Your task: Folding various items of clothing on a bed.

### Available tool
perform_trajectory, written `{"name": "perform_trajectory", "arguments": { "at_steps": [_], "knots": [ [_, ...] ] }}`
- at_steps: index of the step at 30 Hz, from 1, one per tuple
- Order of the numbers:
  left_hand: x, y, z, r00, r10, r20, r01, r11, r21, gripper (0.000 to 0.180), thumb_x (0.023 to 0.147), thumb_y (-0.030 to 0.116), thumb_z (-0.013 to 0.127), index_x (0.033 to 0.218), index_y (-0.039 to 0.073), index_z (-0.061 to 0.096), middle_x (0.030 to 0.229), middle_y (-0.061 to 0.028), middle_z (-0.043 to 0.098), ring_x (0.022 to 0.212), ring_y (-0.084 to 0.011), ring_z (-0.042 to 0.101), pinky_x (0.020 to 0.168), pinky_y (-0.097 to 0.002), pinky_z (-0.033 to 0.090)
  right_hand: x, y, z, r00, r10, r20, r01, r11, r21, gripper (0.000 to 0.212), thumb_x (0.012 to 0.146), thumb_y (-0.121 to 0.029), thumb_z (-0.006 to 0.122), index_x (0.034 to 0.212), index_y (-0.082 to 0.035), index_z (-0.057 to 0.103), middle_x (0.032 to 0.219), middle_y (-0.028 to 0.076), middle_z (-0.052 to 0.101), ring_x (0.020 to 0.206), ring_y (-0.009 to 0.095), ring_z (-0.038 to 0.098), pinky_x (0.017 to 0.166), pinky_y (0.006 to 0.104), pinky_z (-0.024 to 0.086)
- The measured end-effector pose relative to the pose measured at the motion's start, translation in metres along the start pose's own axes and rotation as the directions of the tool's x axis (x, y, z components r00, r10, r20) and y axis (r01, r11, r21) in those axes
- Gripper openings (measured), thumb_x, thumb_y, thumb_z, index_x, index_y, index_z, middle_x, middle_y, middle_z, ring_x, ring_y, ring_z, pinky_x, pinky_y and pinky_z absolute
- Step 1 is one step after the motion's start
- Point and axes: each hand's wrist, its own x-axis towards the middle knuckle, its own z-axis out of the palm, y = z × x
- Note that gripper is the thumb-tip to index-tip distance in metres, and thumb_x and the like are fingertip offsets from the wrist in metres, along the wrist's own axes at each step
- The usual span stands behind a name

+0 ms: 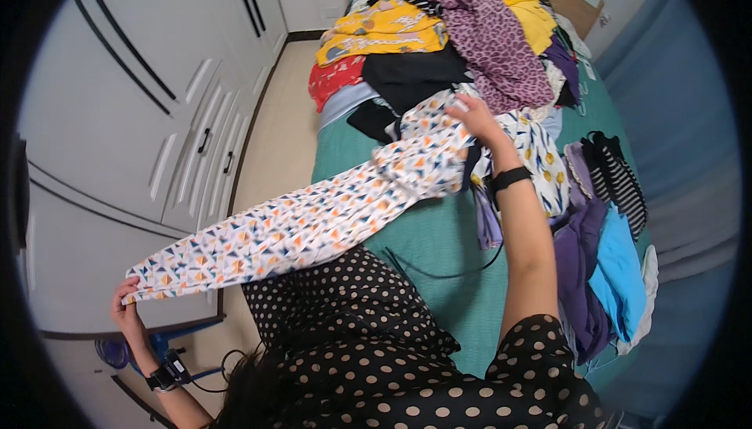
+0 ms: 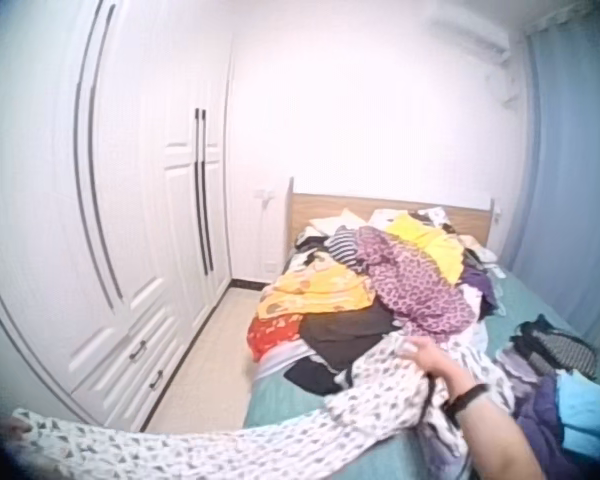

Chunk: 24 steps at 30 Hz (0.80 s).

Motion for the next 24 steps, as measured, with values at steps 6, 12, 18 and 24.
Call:
{"name": "perform_trajectory", "arguments": {
  "at_steps": [6,12,18,24],
  "knots": [
    [0.033,0.052,0.122,0.962,0.246,0.117,-0.245,0.969,-0.029,0.006,0.082,0.004,0.056,0.082,0.001,0.062,0.099,-0.0150,0.065,0.095,-0.0238,0.059,0.088,-0.0349,0.045,0.017,0.019,-0.153,0.955,0.078,-0.288,-0.126,0.980,-0.153,0.043,0.083,-0.025,0.069,0.120,-0.006,0.059,0.091,0.005,0.067,0.082,0.017,0.061,0.071,0.0310,0.048],
    [0.006,0.010,0.235,0.863,0.153,0.481,-0.150,0.988,-0.045,0.027,0.068,-0.015,0.046,0.082,0.000,0.063,0.097,-0.0135,0.067,0.097,-0.0267,0.062,0.087,-0.0334,0.047,-0.015,0.097,-0.140,0.891,-0.157,-0.427,-0.090,0.860,-0.503,0.031,0.074,-0.029,0.071,0.098,-0.010,0.067,0.085,0.013,0.067,0.084,0.028,0.065,0.071,0.0361,0.050],
    [-0.019,-0.015,0.259,0.793,0.122,0.596,-0.125,0.991,-0.037,0.037,0.062,-0.019,0.040,0.082,0.000,0.065,0.097,-0.0145,0.067,0.094,-0.0294,0.063,0.087,-0.0346,0.048,-0.093,0.070,-0.013,0.930,-0.196,-0.312,-0.118,0.644,-0.756,0.038,0.063,-0.026,0.075,0.098,-0.015,0.066,0.098,0.009,0.056,0.099,0.029,0.054,0.083,0.0411,0.044],
    [-0.013,-0.008,0.253,0.810,0.069,0.582,-0.054,0.998,-0.042,0.035,0.063,-0.019,0.043,0.083,-0.001,0.065,0.098,-0.0148,0.067,0.094,-0.0294,0.063,0.086,-0.0347,0.048,-0.082,0.112,-0.044,0.906,-0.190,-0.378,-0.214,0.566,-0.797,0.018,0.075,-0.007,0.053,0.083,-0.012,0.068,0.081,0.009,0.059,0.082,0.028,0.061,0.068,0.0388,0.049]
  ]
}}
